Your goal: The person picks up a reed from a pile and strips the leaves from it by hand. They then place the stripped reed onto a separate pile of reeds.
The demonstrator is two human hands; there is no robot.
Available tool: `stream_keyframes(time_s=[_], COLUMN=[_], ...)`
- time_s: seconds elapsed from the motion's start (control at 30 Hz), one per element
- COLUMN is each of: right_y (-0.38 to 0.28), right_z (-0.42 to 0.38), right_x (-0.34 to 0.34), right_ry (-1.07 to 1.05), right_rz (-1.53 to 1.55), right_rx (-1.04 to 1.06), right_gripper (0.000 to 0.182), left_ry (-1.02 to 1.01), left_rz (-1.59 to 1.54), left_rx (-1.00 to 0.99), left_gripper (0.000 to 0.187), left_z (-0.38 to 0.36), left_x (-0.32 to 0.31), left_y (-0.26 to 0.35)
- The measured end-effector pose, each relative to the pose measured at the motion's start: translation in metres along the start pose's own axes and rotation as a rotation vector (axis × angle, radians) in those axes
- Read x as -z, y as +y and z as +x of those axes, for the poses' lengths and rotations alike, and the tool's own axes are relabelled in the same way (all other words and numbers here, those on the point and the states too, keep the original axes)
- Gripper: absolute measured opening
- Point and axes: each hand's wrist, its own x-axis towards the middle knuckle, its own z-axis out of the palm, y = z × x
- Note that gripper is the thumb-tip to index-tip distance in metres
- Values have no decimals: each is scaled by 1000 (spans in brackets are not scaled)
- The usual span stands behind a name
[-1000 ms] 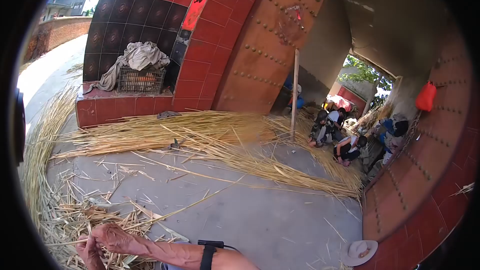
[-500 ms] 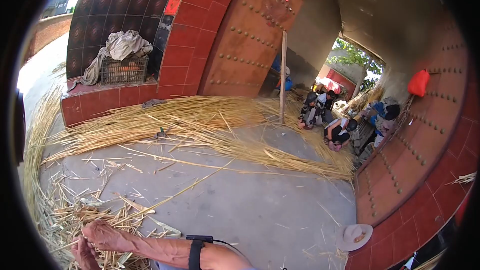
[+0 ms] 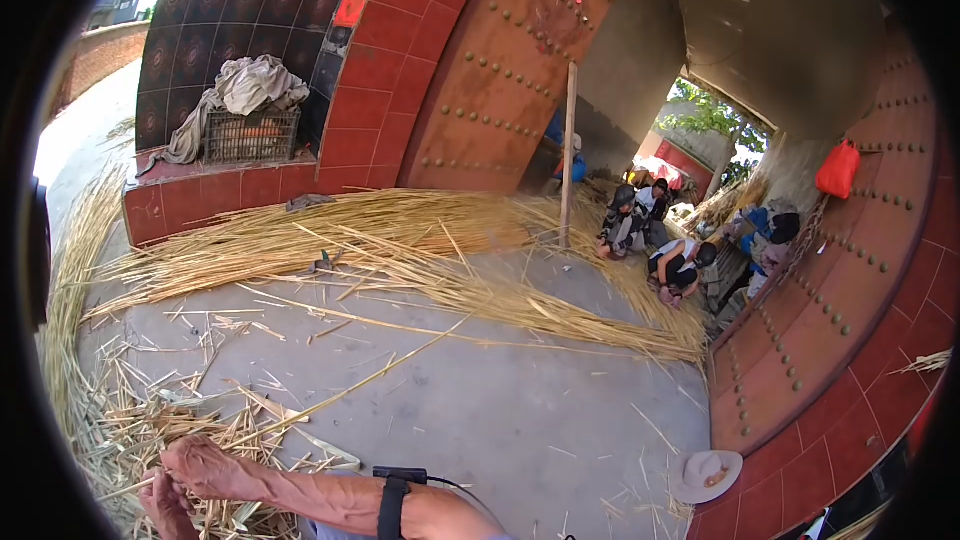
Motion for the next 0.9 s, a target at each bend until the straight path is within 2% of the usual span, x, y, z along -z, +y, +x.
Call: stream_keyframes(time_s=[0.17, 0.27, 0.4, 0.67, 0.8, 0.9], right_y=[0, 1, -4, 4, -1, -6], right_z=[-1, -1, -1, -3, -1, -6], right_x=[-1, -3, 5, -1, 1, 3], right_ry=[-15, -8, -10, -1, -40, -19], right_rz=[23, 13, 68, 24, -19, -12], right_rx=[3, 1, -11, -4, -29, -24], right_gripper=[14, 13, 12, 13, 14, 15], left_ry=[44, -3, 64, 27, -5, -34], left_rz=[-42, -60, -161, -74, 42, 477], left_rx=[43, 38, 105, 70, -52, -358], left_gripper=[22, 20, 19, 22, 22, 17], left_z=[0, 0, 0, 0, 3, 9], left_x=[-1, -2, -9, -6, -1, 9], left_y=[-4, -1, 2, 0, -6, -21])
